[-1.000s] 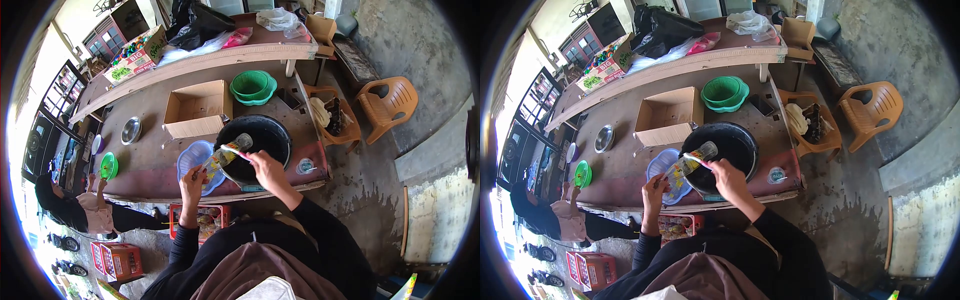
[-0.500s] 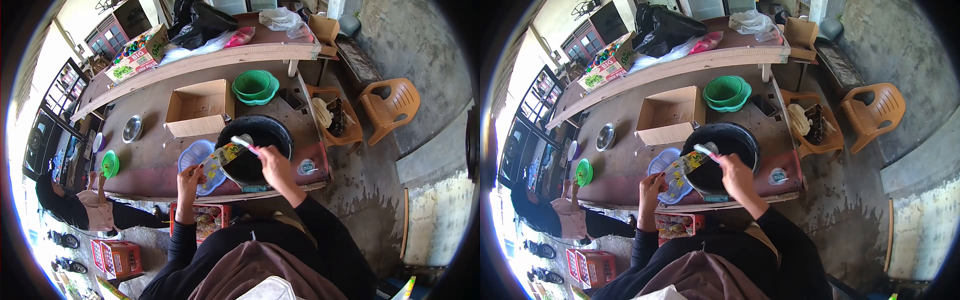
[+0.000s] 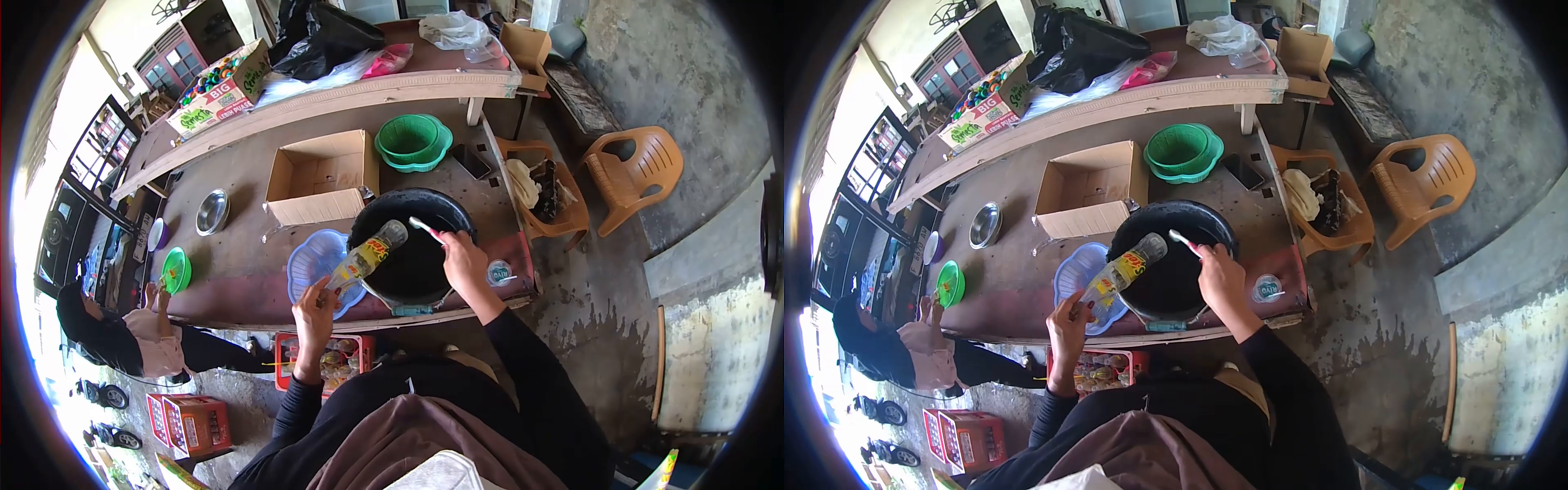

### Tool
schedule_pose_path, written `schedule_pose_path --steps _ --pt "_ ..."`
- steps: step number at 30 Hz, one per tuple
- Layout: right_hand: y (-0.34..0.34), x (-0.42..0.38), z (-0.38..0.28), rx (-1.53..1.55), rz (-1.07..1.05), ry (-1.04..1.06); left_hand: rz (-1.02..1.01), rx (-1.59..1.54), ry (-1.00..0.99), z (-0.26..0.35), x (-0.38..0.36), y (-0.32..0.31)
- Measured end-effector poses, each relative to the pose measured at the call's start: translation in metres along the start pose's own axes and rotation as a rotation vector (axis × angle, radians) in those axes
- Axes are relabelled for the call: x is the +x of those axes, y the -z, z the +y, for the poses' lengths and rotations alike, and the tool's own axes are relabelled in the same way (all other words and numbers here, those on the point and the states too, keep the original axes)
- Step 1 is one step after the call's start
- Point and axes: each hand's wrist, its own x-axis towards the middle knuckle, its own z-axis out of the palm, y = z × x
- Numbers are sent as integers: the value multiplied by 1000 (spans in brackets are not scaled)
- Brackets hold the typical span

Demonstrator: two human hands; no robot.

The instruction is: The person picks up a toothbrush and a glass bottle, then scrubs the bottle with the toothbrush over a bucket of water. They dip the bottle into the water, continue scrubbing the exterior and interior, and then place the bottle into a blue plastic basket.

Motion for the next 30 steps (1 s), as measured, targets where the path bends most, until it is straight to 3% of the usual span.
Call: schedule_pose_path --steps 4,6,7,9,12,14,18,20,22,24,27,30 --pt "22 -27 -52 266 -5 253 18 94 -149 -2 -9 -2" --pt "9 -30 -49 217 -16 271 26 118 -153 -1 -11 -4" --pt "0 -22 -37 169 17 196 27 118 -148 1 -13 -4" --pt "5 1 -18 56 30 84 50 227 -317 5 -11 -5" --pt "21 -19 -48 249 44 230 39 247 -296 7 -11 -7" --pt "21 -38 -61 246 -69 317 34 235 -291 7 -12 -8" --pt "7 -3 -15 36 -11 77 39 267 -348 6 -17 -9" --pt "12 -10 -26 123 46 102 34 256 -363 8 -13 -12" --pt "27 -33 -55 269 -44 239 43 285 -387 7 -16 -10" --pt "19 -38 -54 218 -93 267 37 284 -381 2 -17 -12" --pt "7 0 -12 -18 -22 59 37 310 -423 -1 -21 -11" --pt "23 -11 -34 148 15 177 33 341 -478 -4 -19 -14"
